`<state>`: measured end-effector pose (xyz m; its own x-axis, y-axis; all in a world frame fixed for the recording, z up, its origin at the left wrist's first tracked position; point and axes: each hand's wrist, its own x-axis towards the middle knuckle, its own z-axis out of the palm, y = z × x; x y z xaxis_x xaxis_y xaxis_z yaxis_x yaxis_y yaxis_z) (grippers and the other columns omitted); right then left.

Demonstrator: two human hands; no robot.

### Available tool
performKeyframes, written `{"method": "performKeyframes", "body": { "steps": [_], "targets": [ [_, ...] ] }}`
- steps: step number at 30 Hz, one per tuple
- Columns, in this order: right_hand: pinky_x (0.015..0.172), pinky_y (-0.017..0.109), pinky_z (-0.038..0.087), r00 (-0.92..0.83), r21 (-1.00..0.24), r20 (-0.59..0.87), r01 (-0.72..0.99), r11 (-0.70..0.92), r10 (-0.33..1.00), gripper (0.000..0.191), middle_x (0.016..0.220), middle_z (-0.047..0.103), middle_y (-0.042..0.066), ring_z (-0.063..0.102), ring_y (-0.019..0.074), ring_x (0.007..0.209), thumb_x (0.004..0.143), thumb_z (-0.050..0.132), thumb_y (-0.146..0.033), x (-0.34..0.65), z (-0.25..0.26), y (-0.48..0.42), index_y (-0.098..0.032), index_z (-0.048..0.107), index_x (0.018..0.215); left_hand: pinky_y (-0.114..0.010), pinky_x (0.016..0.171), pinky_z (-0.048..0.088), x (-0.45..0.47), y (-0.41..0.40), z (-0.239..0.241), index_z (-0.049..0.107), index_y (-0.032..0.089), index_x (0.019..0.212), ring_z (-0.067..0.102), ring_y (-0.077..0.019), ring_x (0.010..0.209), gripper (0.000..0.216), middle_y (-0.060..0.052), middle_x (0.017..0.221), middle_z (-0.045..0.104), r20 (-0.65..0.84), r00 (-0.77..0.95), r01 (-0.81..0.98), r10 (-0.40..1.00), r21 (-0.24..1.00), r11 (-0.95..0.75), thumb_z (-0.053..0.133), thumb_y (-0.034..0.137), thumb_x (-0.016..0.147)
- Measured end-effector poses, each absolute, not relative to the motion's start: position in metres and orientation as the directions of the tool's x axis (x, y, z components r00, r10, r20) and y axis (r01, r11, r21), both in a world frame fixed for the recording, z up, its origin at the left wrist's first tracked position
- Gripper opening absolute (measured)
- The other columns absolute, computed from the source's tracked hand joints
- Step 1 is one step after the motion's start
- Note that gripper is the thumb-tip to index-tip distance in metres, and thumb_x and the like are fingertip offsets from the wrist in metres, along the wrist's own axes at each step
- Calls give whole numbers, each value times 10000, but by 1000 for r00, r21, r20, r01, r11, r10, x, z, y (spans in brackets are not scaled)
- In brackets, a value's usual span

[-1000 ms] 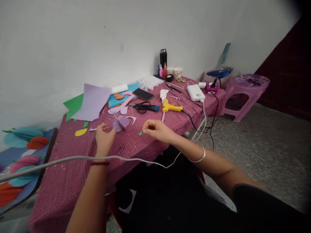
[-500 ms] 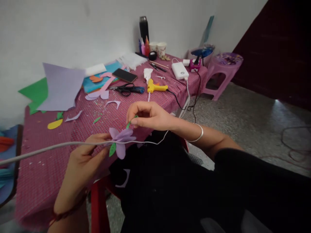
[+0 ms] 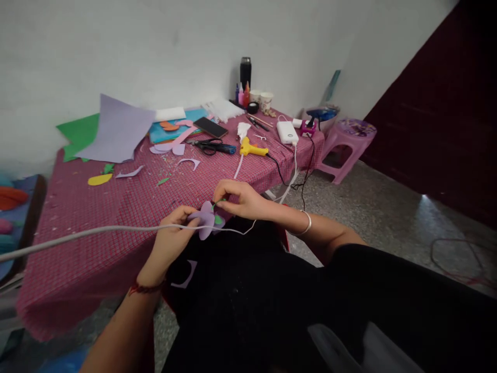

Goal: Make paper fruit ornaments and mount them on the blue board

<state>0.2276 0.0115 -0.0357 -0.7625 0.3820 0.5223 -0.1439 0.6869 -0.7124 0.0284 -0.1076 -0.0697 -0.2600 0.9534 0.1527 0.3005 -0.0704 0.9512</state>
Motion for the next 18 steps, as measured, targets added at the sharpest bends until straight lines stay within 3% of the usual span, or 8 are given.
{"method": "performKeyframes", "body": {
  "steps": [4, 7, 12, 18],
  "targets": [
    [815, 328, 476, -758, -669, 568, -199, 716, 320, 53, 863, 606, 49, 576, 162, 852, 876, 548, -206, 228, -31, 0, -189, 551, 826, -244, 582, 500, 27, -115, -78, 692, 170, 761, 623, -140, 629, 205, -43, 714, 682, 13, -275, -30, 961, 999, -22, 820, 285, 652],
    [839, 329, 476, -783, -644, 555, -193, 740, 279, 60, 896, 604, 55, 580, 162, 887, 894, 533, -209, 227, -29, -5, -196, 541, 836, -227, 557, 496, 34, -112, -78, 676, 167, 718, 604, -117, 584, 263, -29, 684, 674, -96, -248, -257, 964, 966, 30, 868, 270, 570],
    [826, 320, 474, -758, -587, 589, -163, 793, 280, 60, 879, 600, 53, 575, 161, 879, 897, 517, -189, 224, -37, 3, -191, 532, 839, -205, 548, 494, 45, -94, -84, 676, 160, 714, 591, -100, 573, 290, -8, 676, 670, -148, -263, -413, 953, 910, 27, 881, 204, 514],
    [804, 317, 477, -716, -503, 655, -175, 846, 241, 54, 864, 603, 49, 571, 154, 855, 891, 516, -148, 228, -36, 9, -172, 544, 852, -207, 556, 499, 47, -94, -89, 668, 137, 735, 595, -102, 568, 256, -6, 662, 656, -153, -226, -468, 962, 883, 31, 838, 145, 544]
  ]
}}
